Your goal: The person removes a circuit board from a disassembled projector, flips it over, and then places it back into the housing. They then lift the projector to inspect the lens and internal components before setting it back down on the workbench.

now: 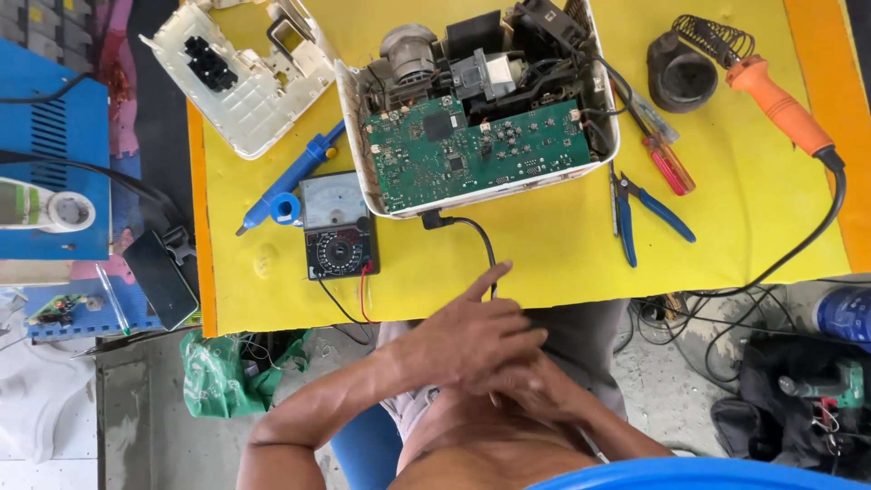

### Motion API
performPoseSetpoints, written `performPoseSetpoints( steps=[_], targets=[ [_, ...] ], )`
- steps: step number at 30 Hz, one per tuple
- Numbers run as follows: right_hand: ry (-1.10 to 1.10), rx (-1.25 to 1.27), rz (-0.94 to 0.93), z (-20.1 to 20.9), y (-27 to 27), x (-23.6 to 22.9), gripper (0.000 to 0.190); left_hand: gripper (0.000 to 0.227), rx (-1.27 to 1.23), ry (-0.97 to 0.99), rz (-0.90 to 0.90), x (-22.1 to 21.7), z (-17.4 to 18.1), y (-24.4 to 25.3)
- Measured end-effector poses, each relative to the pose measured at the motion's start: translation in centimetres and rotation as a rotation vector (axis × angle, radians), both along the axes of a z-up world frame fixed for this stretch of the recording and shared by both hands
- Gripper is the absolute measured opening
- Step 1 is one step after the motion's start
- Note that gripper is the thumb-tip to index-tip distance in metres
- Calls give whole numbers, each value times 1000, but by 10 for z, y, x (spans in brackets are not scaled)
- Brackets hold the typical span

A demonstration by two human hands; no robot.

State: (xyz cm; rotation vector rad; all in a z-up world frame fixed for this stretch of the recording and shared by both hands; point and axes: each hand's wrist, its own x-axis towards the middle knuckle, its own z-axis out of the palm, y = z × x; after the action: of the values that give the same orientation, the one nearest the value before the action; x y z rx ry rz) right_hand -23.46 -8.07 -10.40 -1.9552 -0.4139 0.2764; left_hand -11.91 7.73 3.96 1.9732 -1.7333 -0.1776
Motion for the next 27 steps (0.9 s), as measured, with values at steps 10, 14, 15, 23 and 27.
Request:
performPoseSetpoints(
  steps=[10, 14, 15, 23, 27],
  targets=[
    [1, 202, 6, -45, -54, -9, 11, 44, -816, 444, 331, 31, 7, 29],
    [1, -25, -193, -92, -70, -19, 22, 36, -556, 419, 352, 37, 30, 54],
    [-127, -141, -153, -89, -69, -19, 31, 32, -325, 348, 268, 36, 38, 60],
    [-544, -110, -256, -30, -2, 22, 19, 93, 557, -517, 280, -49, 5, 22],
    [-642, -197, -283, -32, 3, 25, 16, 49, 624, -502, 270, -43, -63, 29]
  ],
)
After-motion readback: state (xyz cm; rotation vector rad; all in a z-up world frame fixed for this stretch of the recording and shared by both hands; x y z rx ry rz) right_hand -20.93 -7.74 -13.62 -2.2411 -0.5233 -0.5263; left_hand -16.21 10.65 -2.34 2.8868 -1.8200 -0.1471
